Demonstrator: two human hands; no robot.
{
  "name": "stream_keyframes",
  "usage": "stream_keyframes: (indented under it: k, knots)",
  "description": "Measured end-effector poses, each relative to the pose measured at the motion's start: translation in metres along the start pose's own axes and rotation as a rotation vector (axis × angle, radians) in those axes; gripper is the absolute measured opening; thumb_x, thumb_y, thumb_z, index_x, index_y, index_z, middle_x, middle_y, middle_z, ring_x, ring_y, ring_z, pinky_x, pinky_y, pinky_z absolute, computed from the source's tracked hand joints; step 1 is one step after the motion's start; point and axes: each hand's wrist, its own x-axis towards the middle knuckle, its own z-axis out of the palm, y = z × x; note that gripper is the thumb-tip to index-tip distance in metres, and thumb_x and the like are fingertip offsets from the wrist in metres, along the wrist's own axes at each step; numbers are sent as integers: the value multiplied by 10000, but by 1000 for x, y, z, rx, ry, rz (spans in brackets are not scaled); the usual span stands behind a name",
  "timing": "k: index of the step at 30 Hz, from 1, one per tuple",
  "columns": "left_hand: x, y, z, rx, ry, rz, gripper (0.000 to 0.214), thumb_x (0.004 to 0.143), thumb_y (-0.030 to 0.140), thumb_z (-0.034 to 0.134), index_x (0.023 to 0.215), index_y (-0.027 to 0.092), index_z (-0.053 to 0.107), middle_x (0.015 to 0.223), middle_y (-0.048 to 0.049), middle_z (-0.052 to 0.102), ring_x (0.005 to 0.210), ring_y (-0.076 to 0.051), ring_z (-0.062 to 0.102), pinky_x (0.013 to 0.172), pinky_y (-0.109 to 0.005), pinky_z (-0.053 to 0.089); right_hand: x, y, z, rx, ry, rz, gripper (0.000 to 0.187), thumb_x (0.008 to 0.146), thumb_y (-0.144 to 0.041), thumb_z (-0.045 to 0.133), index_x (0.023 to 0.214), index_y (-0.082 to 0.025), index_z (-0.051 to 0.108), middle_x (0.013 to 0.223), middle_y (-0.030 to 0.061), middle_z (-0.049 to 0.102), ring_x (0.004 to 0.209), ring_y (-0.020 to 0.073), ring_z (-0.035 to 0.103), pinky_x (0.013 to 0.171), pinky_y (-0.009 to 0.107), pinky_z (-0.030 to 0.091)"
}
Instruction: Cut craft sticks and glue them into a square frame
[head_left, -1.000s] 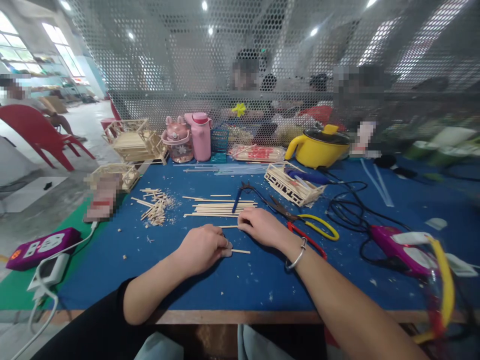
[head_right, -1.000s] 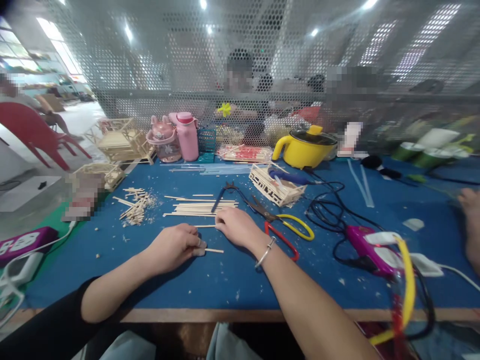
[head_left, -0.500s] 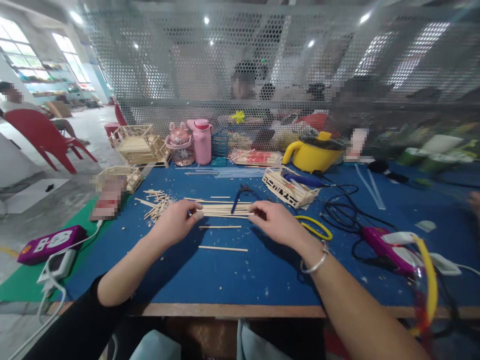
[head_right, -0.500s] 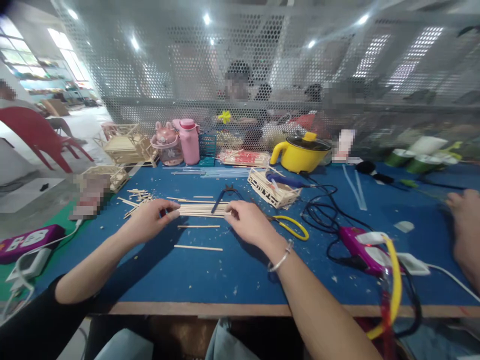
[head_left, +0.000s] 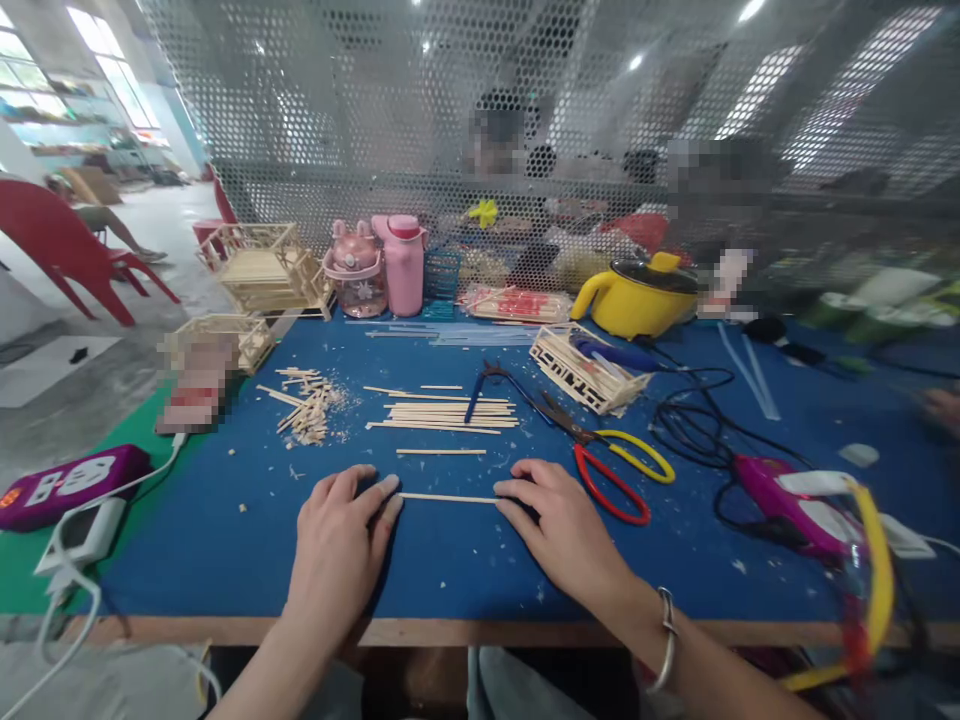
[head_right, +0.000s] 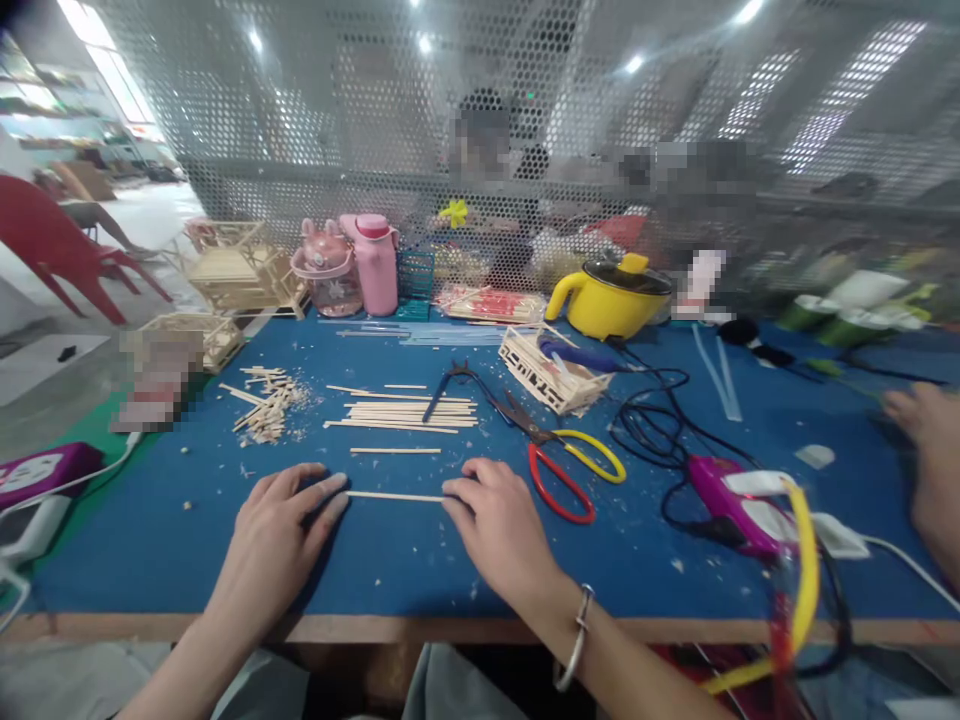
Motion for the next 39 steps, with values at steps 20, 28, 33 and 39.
stream_keyframes:
  k: [20,28,33,39]
  knots:
    - [3,-8,-10,-166,60,-30,292,851,357,448,1055,227,611,1203,-79,543,1121,-237,484,955,-404,396,8,16,-6,334,260,74,249,790,-251,543,1034,-210,569,893,39,640,781,165,595,726,295,484]
    - [90,-25,-50,85,-35,-84,268,832,339,446,930,226,669,967,-58,668,898,-240,603,799,-345,458,75,16,-45,247,390,-65,145,786,-263,540,852,-196,652,813,26,678,709,155,604,696,287,476]
    - [142,-39,-12,144,-147,66,337,842,219,397,1052,206,661,1055,-85,640,977,-205,578,866,-289,425,90,26,-16,273,390,-51,183,781,-259,521,873,-181,658,830,44,686,730,164,611,723,303,478]
    - [157,-43,17,138,-210,120,297,833,211,432,960,225,699,963,-67,639,902,-168,583,863,-252,421,78,35,-7,288,282,12,208,781,-267,525,911,-182,662,805,36,686,707,159,616,692,287,479]
